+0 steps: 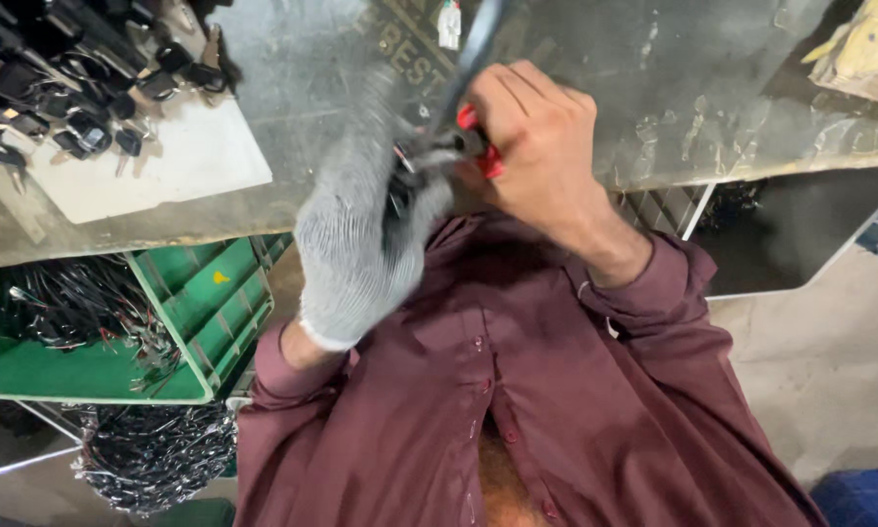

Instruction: The person repeatedly crimps metal terminals onto black wires using red-handled pliers. They hold each wire with a gloved left hand and squeeze the pliers with the right hand to secure the terminal, then place the finished unit on the table.

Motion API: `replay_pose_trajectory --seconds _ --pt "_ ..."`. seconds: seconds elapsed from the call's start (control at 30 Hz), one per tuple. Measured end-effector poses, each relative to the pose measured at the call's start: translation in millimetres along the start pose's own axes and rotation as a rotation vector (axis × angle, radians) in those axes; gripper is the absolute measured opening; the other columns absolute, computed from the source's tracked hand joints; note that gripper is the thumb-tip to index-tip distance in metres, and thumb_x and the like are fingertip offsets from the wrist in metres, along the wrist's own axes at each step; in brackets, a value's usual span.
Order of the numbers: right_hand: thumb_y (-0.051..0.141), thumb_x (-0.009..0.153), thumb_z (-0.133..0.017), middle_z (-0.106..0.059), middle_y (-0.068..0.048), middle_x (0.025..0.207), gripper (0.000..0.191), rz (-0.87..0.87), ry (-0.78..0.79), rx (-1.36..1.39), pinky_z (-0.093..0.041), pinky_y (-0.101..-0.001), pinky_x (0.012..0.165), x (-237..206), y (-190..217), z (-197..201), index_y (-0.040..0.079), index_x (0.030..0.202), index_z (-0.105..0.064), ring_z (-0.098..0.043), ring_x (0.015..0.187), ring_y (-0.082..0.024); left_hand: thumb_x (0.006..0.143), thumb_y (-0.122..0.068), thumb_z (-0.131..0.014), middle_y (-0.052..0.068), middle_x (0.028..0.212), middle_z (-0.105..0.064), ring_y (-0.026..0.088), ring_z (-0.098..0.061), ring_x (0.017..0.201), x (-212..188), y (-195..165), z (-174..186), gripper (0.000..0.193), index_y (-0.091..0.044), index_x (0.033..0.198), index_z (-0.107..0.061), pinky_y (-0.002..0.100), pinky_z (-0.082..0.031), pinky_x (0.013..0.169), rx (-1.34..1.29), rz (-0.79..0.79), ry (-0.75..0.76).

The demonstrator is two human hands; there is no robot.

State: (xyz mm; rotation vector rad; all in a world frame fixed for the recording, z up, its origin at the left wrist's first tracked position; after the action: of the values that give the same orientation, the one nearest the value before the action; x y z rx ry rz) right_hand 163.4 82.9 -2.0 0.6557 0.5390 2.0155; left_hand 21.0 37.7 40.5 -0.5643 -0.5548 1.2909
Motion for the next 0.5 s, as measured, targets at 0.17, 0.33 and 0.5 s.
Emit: replay_pose_trajectory --seconds 0.17,0.33,0.5 --pt "0.022 0.096 -0.091 -0.057 -0.008 0.091 0.041 0.266 -0.007 0.33 -0.048 -0.039 0.072 3 -6 -5 0.005 0.094 -0.054 -0.06 0.084 -0.031 0.108 -0.015 -0.069 0.006 0.105 -0.07 0.009 -0.066 0.09 -6 0 -10 0.063 -0.001 0.16 -0.037 0.024 -0.057 0.088 -0.879 0.119 0.405" --pt "0.019 0.09 -0.092 -0.052 -0.01 0.082 0.043 0.221 0.074 0.312 -0.043 -0.0407 0.064 3 -9 -6 0.005 0.085 -0.052 -0.056 0.078 -0.032 0.106 -0.013 -0.07 0.005 0.105 -0.071 0.009 -0.066 0.09 -7 -3 -9 0.065 -0.002 0.162 -0.037 0.024 -0.057 0.089 -0.887 0.17 0.405" --pt "0.01 0.079 -0.077 -0.059 -0.01 0.098 0.028 0.111 0.04 0.267 -0.049 -0.0413 0.074 -5 -3 2 0.002 0.096 -0.055 -0.06 0.089 -0.032 0.099 -0.016 -0.078 0.014 0.118 -0.07 0.032 -0.069 0.098 10 -17 16 0.055 -0.004 0.145 -0.05 0.037 -0.055 0.085 -0.123 -0.035 -0.045"
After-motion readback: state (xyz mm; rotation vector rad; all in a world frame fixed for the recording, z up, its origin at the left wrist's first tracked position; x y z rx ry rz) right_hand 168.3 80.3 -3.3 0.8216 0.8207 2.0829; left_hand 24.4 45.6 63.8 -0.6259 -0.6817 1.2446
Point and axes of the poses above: each hand's wrist, its own x-axis towards the middle knuckle, its own z-axis out of the back of the hand, y = z × x, the point moved 8 cm from there along x, towards the middle knuckle
